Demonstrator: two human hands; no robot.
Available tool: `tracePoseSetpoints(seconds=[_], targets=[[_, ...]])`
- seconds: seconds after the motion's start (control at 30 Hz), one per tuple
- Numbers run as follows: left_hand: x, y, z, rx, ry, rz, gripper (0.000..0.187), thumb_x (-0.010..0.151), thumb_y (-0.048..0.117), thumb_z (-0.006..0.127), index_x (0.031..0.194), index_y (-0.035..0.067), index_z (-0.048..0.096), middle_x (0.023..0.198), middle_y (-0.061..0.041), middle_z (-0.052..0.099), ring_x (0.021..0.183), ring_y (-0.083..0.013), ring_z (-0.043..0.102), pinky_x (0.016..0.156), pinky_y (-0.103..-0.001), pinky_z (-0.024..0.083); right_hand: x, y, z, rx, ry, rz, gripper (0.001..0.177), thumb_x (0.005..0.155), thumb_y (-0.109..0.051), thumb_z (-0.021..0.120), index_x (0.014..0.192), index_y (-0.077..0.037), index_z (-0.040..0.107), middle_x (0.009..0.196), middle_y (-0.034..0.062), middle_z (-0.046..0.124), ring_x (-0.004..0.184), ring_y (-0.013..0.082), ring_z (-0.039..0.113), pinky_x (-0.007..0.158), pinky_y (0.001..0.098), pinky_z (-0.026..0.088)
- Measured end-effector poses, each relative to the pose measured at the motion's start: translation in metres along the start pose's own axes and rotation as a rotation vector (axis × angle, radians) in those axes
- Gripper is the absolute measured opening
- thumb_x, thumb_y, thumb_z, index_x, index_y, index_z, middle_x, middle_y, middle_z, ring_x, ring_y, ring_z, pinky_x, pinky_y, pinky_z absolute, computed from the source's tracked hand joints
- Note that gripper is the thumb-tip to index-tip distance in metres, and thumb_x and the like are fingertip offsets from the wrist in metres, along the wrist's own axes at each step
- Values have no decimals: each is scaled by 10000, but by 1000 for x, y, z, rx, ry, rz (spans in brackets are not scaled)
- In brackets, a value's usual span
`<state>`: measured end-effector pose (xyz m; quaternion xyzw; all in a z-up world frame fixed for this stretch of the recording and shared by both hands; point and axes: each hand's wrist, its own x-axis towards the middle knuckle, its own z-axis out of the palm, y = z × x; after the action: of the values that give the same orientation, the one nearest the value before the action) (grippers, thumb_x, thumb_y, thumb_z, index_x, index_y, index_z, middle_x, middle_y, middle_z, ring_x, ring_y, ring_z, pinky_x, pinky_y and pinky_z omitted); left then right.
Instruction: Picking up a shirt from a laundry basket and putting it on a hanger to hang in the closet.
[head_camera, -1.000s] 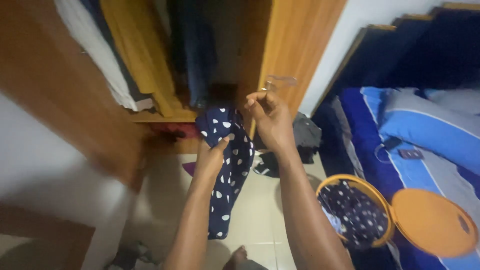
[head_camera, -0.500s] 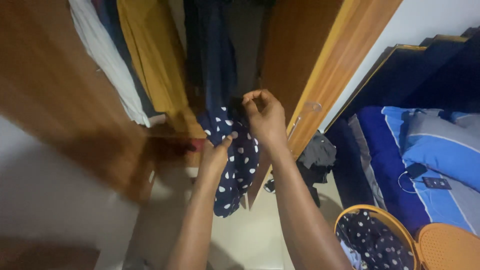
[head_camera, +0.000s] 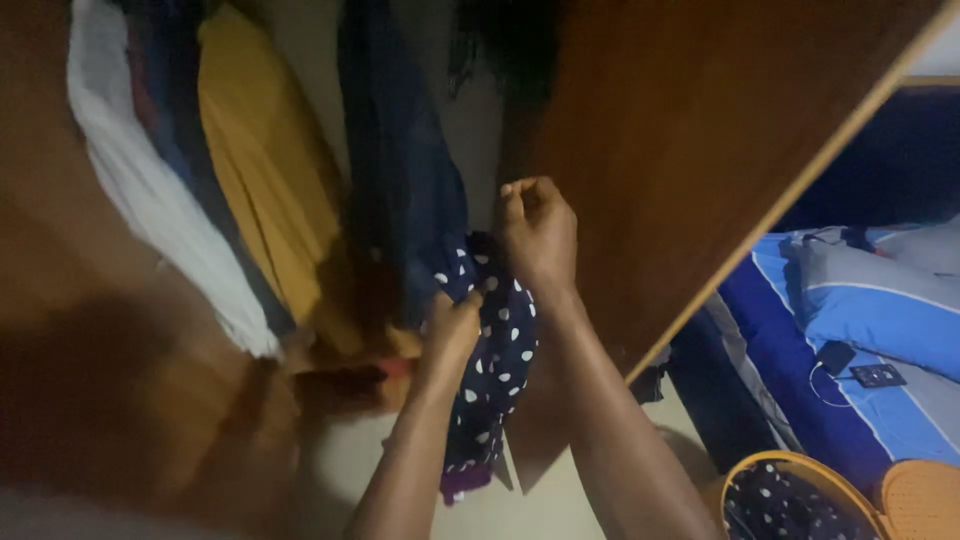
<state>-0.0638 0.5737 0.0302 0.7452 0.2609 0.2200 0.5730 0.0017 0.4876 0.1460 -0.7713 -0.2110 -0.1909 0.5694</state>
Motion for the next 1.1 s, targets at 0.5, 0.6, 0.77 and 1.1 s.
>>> tracePoseSetpoints(seconds=[0.5, 0.6, 0.77, 1.1], targets=[[111, -28, 23, -111, -151, 65, 435, 822, 141, 548, 1166, -107, 646, 1049, -239, 701, 957, -313, 682, 874, -414, 492, 112, 34, 93, -163, 81, -28, 313, 975, -278, 571, 1204, -90, 672, 1134, 156, 722, 1047, 292, 701, 877, 436, 549], [105, 7, 8, -86, -164, -88, 501, 860, 181, 559, 1279, -94, 556, 1108, -236, 663, 992, -301, 666, 880, -417, 502, 145, 18, 113, -247, 37, 242, 342, 1002, -345, 551, 1266, -134, 597, 1164, 139, 676, 1039, 274, 680, 866, 432, 552], [125, -30, 34, -88, -226, -93, 501, 880, 183, 515, 1278, -117, 572, 1120, -281, 681, 981, -333, 667, 852, -434, 520, 212, 60, 156, -526, 13, 266, 270, 974, -315, 600, 1179, -148, 653, 1120, 101, 683, 991, 234, 672, 831, 407, 558], [108, -23, 7, -120, -340, -144, 567, 962, 231, 433, 1481, 3, 413, 951, -121, 618, 713, -141, 572, 604, -263, 468, 211, 59, 173, -965, 324, -99, 320, 913, -274, 621, 1167, -96, 702, 1164, 143, 685, 1030, 284, 669, 891, 467, 544]])
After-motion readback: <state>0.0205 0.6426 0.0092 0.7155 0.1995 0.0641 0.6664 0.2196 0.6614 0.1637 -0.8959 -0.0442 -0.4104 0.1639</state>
